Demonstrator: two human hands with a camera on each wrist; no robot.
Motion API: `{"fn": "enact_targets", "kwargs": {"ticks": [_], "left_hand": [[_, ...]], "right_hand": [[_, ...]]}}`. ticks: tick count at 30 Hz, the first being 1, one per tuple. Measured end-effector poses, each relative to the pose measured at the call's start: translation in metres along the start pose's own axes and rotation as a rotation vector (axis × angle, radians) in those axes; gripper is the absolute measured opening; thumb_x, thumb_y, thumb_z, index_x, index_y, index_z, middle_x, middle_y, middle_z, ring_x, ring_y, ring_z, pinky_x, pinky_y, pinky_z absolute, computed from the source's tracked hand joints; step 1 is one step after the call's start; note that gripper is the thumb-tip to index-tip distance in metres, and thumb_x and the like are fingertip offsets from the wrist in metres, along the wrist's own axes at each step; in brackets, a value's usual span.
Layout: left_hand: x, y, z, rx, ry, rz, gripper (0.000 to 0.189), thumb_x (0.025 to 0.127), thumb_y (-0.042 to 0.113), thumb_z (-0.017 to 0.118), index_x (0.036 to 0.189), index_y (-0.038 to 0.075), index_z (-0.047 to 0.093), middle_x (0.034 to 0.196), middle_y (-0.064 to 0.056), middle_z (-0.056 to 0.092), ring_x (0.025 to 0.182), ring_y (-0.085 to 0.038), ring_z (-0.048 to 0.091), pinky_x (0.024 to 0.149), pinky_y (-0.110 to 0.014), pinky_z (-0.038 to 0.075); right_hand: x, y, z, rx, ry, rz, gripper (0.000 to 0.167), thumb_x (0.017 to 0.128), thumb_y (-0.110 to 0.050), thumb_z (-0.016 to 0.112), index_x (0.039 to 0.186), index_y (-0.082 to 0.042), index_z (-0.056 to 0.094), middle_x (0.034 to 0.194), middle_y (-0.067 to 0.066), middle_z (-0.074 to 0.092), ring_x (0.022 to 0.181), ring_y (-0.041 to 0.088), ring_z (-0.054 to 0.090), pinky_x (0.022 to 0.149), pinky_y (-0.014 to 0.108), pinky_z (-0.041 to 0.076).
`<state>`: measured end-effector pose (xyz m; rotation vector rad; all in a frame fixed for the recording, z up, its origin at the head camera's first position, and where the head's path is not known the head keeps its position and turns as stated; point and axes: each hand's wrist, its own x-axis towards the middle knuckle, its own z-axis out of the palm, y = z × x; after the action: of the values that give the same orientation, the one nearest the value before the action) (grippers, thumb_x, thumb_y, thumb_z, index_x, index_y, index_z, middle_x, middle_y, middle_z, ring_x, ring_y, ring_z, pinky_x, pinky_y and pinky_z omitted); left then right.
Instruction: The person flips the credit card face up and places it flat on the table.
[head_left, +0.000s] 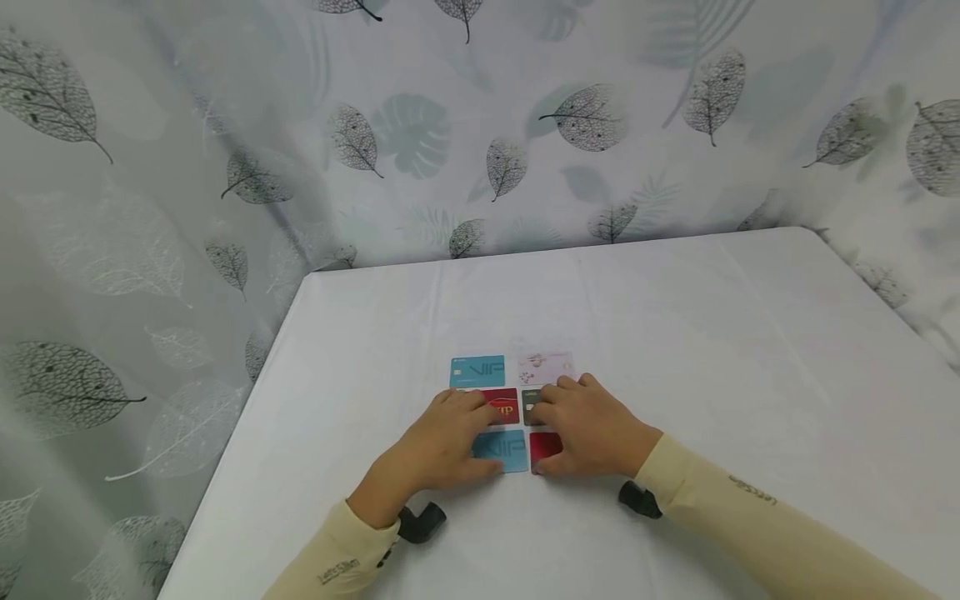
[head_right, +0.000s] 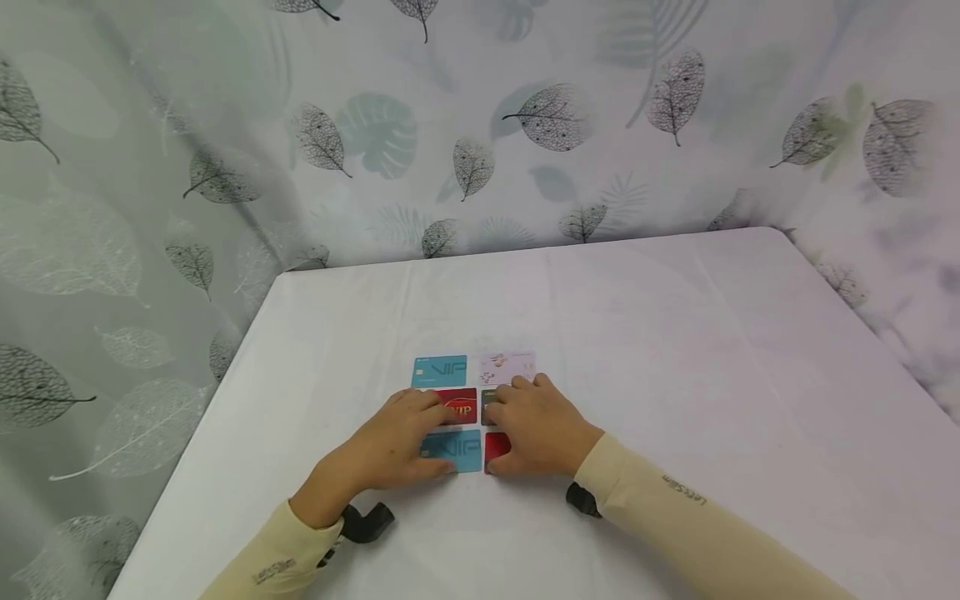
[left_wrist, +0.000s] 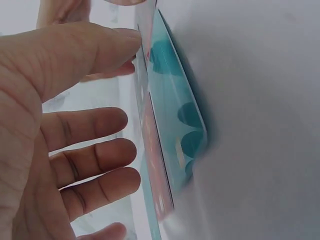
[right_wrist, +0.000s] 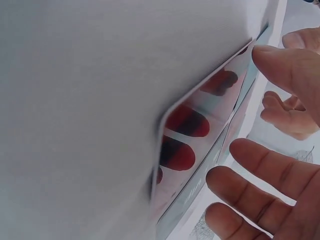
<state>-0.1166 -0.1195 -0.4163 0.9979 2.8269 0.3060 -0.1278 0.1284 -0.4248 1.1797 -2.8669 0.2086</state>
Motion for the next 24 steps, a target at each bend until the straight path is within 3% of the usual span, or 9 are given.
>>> {"fn": "enact_targets", "kwargs": {"ticks": [10,18,24], "left_hand": [[0.024,0.021,0.010,0.068,-0.023,0.075,0.054,0.088,0.052,0.078,0.129,0.019,0.067,0.125,0.004,0.065,0.122,-0.017,0.057,0.117,-0.046,0.039],[0.031,0.030,0.012,0.098,-0.072,0.056,0.063,0.086,0.059,0.078,0.134,0.020,0.066,0.130,0.003,0.064,0.127,-0.017,0.055,0.120,-0.049,0.036],[0.034,0.033,0.015,0.110,-0.077,0.063,0.059,0.086,0.059,0.078,0.129,0.020,0.067,0.128,0.003,0.064,0.126,-0.017,0.055,0.120,-0.050,0.036]], "right_hand": [[-0.014,0.008,-0.005,0.014,-0.025,0.023,0.058,0.073,-0.058,0.086,0.113,-0.018,0.075,0.098,-0.004,0.066,0.090,0.015,0.057,0.077,0.038,0.046],[-0.019,0.011,-0.004,0.021,-0.023,0.032,0.053,0.068,-0.057,0.089,0.101,-0.020,0.072,0.091,-0.007,0.061,0.086,0.013,0.054,0.073,0.036,0.042],[-0.019,0.012,-0.005,0.032,-0.025,0.040,0.050,0.068,-0.056,0.090,0.098,-0.020,0.072,0.088,-0.008,0.059,0.084,0.013,0.053,0.073,0.036,0.042]]}}
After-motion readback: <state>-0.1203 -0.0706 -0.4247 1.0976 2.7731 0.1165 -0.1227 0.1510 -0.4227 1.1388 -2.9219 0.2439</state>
